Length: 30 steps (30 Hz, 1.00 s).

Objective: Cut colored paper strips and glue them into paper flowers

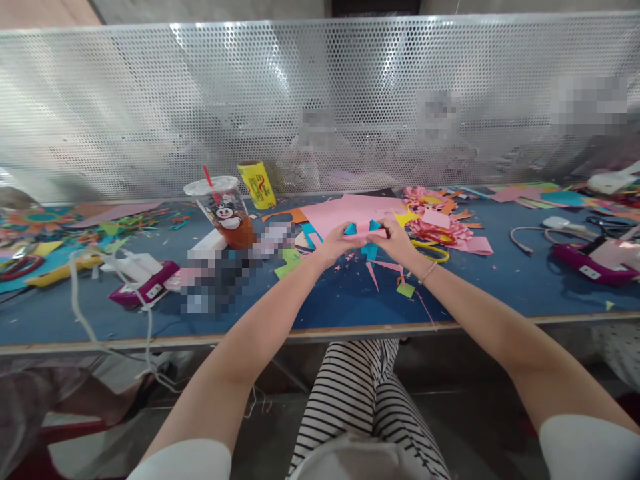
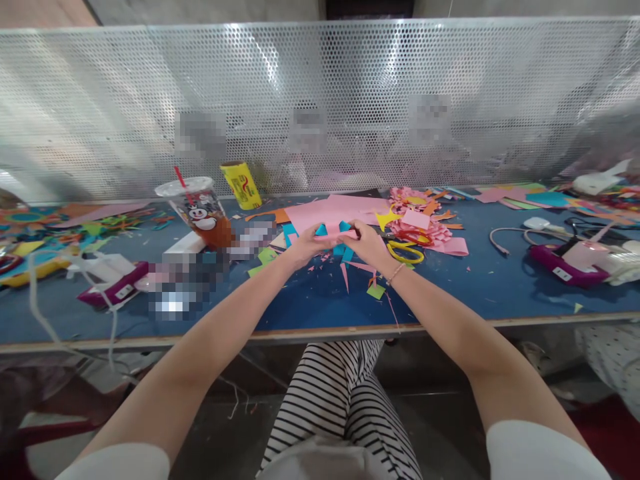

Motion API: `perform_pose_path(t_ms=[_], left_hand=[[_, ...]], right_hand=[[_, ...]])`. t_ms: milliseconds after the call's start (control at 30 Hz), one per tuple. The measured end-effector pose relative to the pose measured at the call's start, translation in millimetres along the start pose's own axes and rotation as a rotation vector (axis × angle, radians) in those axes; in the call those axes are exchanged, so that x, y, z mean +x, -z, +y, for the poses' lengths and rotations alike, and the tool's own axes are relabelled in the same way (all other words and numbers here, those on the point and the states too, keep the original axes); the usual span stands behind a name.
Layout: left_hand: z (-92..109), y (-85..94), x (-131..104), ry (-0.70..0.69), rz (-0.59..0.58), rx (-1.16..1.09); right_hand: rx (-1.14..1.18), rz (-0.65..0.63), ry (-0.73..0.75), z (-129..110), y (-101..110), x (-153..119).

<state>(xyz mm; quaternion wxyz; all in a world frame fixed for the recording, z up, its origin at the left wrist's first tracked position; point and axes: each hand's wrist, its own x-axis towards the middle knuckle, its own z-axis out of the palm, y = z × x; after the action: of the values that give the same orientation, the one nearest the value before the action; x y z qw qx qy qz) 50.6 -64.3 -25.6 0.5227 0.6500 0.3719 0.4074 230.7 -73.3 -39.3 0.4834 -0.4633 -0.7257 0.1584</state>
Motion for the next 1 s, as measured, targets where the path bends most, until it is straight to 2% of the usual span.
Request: perform_pose_path(t_ms=[100, 200, 300, 433, 533, 633, 733, 800, 900, 1000], left_hand=[[-2.0, 1.0, 1.4, -0.179, -0.025, 0.102], [-3.9, 2.6, 4.9, -0.321, 0.101, 0.287], [-1.9, 4.2, 4.8, -0.393, 0.142, 0.352], [2.8, 5.7, 1.2, -0.435, 0.095, 0.322], [3.5, 6.7, 1.4, -0.404, 0.003, 0.203], [6.0, 8.3, 1.0, -0.31, -0.053, -0.041], [13.6, 10.0, -4.0, -0.079, -0.16, -0.357], [18.4, 9.8, -8.0, 0.062, -0.222, -0.489], [19.9, 7.2, -10.5, 0.072, -0.169, -0.459], [16.4, 4.6, -8.8, 0.009, -0.123, -0.35]], right_hand=[[-0.004, 0.034, 0.031, 0.7, -0.3, -0.9], [0.047, 0.038, 0.059, -3.4, -1.4, -3.1], [0.044, 0.073, 0.089, -10.5, -1.2, -5.6], [0.054, 0.093, 0.133, -13.8, 0.2, -6.6], [0.12, 0.068, 0.217, -9.7, 2.1, -4.7], [0.135, 0.134, 0.283, -5.8, 5.1, -3.1], [0.099, 0.233, 0.312, -5.2, 8.1, -3.6], [0.064, 0.251, 0.357, -5.3, 9.4, -4.7], [0.028, 0.199, 0.43, -4.2, 10.4, -5.7], [-0.004, 0.163, 0.402, -2.8, 10.9, -5.3]])
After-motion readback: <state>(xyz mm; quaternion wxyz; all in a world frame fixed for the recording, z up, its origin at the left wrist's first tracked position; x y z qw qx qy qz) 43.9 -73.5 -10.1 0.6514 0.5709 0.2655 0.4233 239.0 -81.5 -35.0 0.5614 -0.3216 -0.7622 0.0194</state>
